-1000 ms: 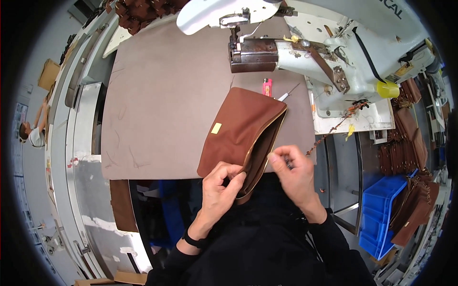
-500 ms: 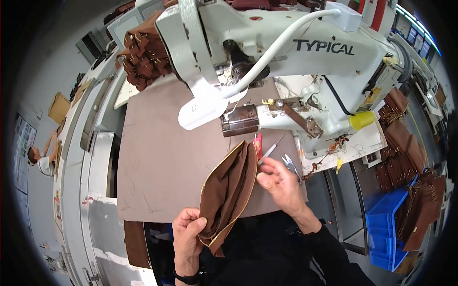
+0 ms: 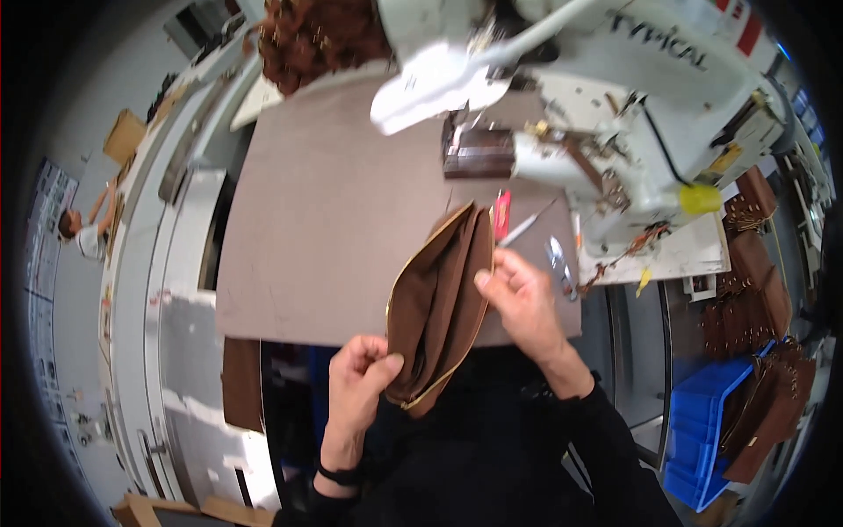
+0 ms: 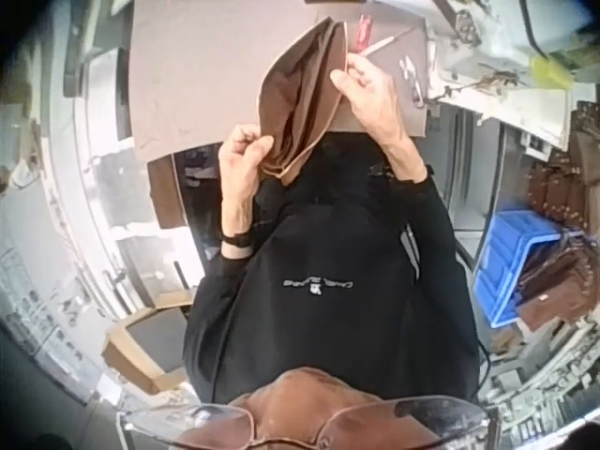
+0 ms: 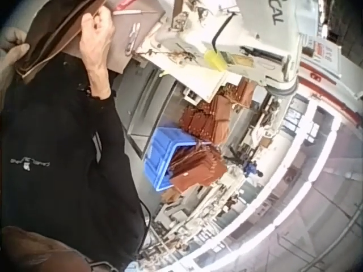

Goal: Sewing and assembling components of a leather bag using an industrial sewing machine and hand tools.

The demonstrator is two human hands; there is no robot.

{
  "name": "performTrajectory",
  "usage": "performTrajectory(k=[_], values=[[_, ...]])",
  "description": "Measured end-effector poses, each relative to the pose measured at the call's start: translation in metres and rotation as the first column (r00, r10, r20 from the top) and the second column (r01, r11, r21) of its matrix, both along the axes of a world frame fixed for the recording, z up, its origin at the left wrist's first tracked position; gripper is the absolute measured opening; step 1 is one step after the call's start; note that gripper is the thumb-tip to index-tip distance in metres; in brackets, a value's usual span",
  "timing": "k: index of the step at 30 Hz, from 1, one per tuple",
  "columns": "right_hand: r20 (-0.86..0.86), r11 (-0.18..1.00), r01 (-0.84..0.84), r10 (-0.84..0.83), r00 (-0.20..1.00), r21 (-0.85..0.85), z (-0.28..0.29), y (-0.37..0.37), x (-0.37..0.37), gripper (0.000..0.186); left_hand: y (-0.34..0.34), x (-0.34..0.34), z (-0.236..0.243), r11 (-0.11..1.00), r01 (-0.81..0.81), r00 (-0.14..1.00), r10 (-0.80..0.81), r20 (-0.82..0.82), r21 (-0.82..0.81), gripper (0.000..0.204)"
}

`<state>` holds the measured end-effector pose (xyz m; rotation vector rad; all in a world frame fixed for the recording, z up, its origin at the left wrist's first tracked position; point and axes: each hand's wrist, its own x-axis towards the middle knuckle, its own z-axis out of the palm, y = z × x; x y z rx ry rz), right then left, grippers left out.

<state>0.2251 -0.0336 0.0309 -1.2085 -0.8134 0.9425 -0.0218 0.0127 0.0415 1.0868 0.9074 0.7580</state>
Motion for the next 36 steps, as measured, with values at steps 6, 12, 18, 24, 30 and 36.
performTrajectory(k=[6,12,18,24,30,36], values=[[0.002,0.999,-0.008,0.008,1.0,-0.031,-0.002,-0.009,-0.003,0.036,-0.004,0.003,-0.004,0.999,0.047,0.999,-0.048,0.026,0.024,0.01],[0.806,0.969,0.07,-0.238,0.541,0.239,0.026,-0.034,-0.03,0.056,0.001,0.004,-0.001,0.999,0.023,0.998,-0.025,0.05,0.025,0.01],[0.949,0.949,-0.305,0.166,0.267,-0.08,0.033,-0.061,-0.061,0.043,0.007,0.001,-0.005,1.0,0.0,0.995,0.0,0.096,0.0,0.009],[0.976,0.945,-0.325,0.035,0.213,0.037,0.034,-0.033,-0.072,0.037,0.019,-0.001,0.006,1.0,0.013,0.987,-0.009,0.158,-0.024,0.011],[0.767,0.916,-0.401,0.239,0.595,0.026,0.112,-0.014,-0.057,0.026,0.045,-0.033,0.063,0.875,0.253,0.892,-0.377,0.25,0.413,0.087],[0.134,0.9,-0.385,0.416,0.9,-0.205,0.129,-0.002,-0.082,0.028,0.064,-0.04,0.086,0.816,0.467,0.847,-0.524,0.094,0.341,0.077]])
